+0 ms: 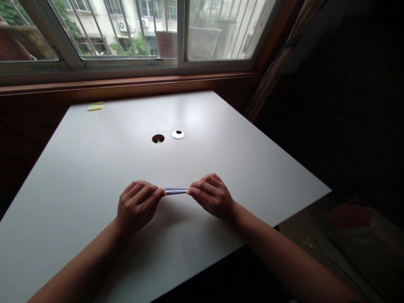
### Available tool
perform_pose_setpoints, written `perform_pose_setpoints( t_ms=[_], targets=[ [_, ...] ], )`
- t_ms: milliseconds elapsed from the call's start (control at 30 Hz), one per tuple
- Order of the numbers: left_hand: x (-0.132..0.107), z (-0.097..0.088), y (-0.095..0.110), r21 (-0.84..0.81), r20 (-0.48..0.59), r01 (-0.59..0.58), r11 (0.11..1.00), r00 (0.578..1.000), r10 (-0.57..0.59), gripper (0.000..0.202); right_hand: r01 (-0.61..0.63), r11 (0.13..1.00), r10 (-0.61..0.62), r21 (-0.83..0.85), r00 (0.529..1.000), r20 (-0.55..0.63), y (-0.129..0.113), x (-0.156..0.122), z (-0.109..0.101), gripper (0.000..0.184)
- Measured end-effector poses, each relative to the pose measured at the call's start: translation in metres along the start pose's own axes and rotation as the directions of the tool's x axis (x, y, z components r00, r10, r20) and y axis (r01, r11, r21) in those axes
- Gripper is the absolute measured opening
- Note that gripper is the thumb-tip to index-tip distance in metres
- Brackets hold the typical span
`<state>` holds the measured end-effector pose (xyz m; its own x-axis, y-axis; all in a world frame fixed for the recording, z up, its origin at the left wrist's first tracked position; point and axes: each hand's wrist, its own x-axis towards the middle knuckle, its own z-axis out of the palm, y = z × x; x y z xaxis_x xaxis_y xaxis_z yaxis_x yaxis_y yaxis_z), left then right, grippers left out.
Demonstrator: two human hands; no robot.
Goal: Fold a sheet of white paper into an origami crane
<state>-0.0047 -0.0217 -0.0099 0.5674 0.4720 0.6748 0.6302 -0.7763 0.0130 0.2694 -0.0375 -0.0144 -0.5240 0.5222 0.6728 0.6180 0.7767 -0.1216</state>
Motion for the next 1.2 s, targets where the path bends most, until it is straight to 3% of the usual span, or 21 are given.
perform_pose_setpoints(
  t_ms=[300,567,733,933,1200],
  targets=[
    [-0.003,0.005,-0.006,-0.061,-0.055,0.047,0.997,0.997,-0.050,0.015,-0.044,0.999,0.044,0.002,0.999,-0.028,0.003,-0.003,0.000,0.011],
    [-0.003,0.003,-0.008,-0.080,-0.066,0.031,0.996,0.997,-0.036,0.032,-0.073,0.997,0.072,-0.020,0.996,-0.049,0.005,-0.005,-0.003,0.020],
    [-0.002,0.002,-0.002,-0.088,-0.062,-0.016,0.996,0.998,0.011,0.036,-0.002,0.998,-0.002,-0.066,0.999,-0.054,-0.001,0.000,0.002,0.030],
    [-0.001,0.001,0.007,-0.061,-0.091,-0.063,0.996,0.994,0.058,0.036,0.044,0.996,-0.044,-0.076,0.999,-0.006,-0.009,0.001,0.010,0.023],
    [0.005,-0.005,0.016,-0.030,0.000,-0.121,0.992,0.993,0.121,0.031,0.097,0.992,-0.097,-0.081,0.995,-0.002,-0.016,0.007,0.010,0.020]
  ],
)
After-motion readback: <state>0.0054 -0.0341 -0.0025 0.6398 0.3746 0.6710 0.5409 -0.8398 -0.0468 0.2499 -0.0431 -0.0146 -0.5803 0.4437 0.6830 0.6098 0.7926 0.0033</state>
